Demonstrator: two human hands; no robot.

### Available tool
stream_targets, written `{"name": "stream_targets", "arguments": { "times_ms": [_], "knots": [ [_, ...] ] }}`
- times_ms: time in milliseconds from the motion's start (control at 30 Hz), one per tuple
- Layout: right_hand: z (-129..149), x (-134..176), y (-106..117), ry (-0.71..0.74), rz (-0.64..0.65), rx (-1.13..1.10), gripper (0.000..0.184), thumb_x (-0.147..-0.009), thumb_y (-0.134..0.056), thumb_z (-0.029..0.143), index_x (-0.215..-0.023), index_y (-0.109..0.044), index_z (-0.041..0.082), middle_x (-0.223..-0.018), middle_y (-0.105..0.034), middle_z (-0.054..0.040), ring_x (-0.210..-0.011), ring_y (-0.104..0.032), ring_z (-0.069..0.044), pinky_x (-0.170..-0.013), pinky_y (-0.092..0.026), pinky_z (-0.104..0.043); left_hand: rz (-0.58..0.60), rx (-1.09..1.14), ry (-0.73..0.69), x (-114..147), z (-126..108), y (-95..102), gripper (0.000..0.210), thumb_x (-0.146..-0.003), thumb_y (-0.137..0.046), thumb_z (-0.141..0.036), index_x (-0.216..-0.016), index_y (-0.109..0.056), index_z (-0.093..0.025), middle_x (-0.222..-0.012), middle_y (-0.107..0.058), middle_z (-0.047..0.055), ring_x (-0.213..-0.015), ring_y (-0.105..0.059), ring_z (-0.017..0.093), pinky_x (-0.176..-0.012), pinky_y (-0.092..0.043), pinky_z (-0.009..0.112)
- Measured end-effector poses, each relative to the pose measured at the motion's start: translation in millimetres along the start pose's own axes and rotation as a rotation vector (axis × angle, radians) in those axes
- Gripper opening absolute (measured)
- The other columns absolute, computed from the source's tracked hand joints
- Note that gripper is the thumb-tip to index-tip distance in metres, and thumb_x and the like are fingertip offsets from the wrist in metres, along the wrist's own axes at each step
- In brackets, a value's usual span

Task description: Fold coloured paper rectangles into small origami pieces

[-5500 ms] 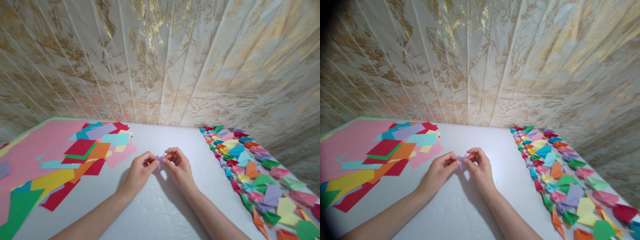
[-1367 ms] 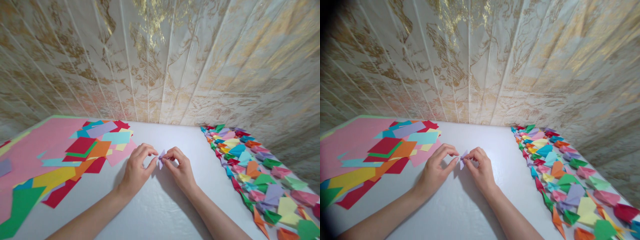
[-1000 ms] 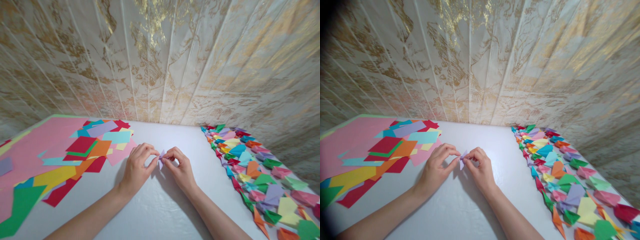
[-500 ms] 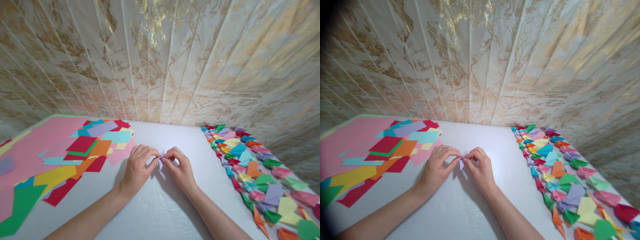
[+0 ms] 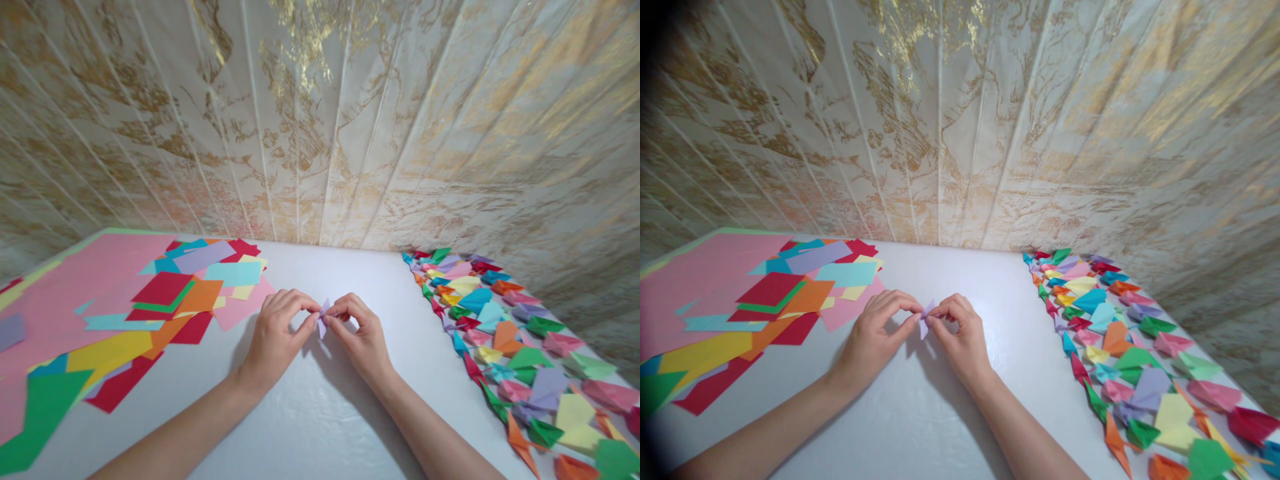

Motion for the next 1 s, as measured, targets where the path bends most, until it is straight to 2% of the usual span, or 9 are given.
{"name": "stream_targets", "arguments": {
  "times_ms": [133, 467, 1000],
  "knots": [
    [0.5, 0.0, -1.2, 0.003, 0.007, 0.005, 0.008, -0.085, -0.067, 0.021, -0.078, -0.069, 0.023, -0.075, -0.059, -0.0006, -0.074, -0.052, -0.018, -0.069, -0.041, -0.031, -0.03, -0.012, -0.011, 0.3, -0.1, 3.5, 0.011, -0.09, -0.062, -0.012, -0.093, -0.059, -0.022, -0.091, -0.064, 0.001, -0.089, -0.058, 0.02, -0.082, -0.04, 0.032],
    [-0.1, 0.7, -1.3, 0.029, 0.007, 0.014, 0.007, -0.086, -0.066, 0.02, -0.079, -0.068, 0.021, -0.076, -0.059, -0.0002, -0.074, -0.052, -0.017, -0.069, -0.041, -0.03, -0.032, -0.018, -0.038, 0.3, -0.1, 2.1, 0.011, -0.09, -0.062, -0.011, -0.09, -0.062, -0.022, -0.091, -0.062, 0.0, -0.092, -0.058, 0.02, -0.084, -0.039, 0.033],
    [2.4, 1.9, -0.4, 0.071, 0.002, 0.047, 0.008, -0.087, -0.067, 0.016, -0.081, -0.068, 0.021, -0.077, -0.059, 0.0001, -0.075, -0.052, -0.017, -0.07, -0.041, -0.03, 0.016, 0.066, 0.071, 1.3, 7.6, -4.2, 0.012, -0.088, -0.062, -0.01, -0.086, -0.06, -0.021, -0.088, -0.062, -0.002, -0.088, -0.057, 0.018, -0.082, -0.04, 0.031]
  ]
}}
Point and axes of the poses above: each hand's wrist, its own x-axis away from the middle knuckle, its own y-axis out of the back of the hand, z = x × y, the point moved 10 cm from there along -x, towards the middle knuckle
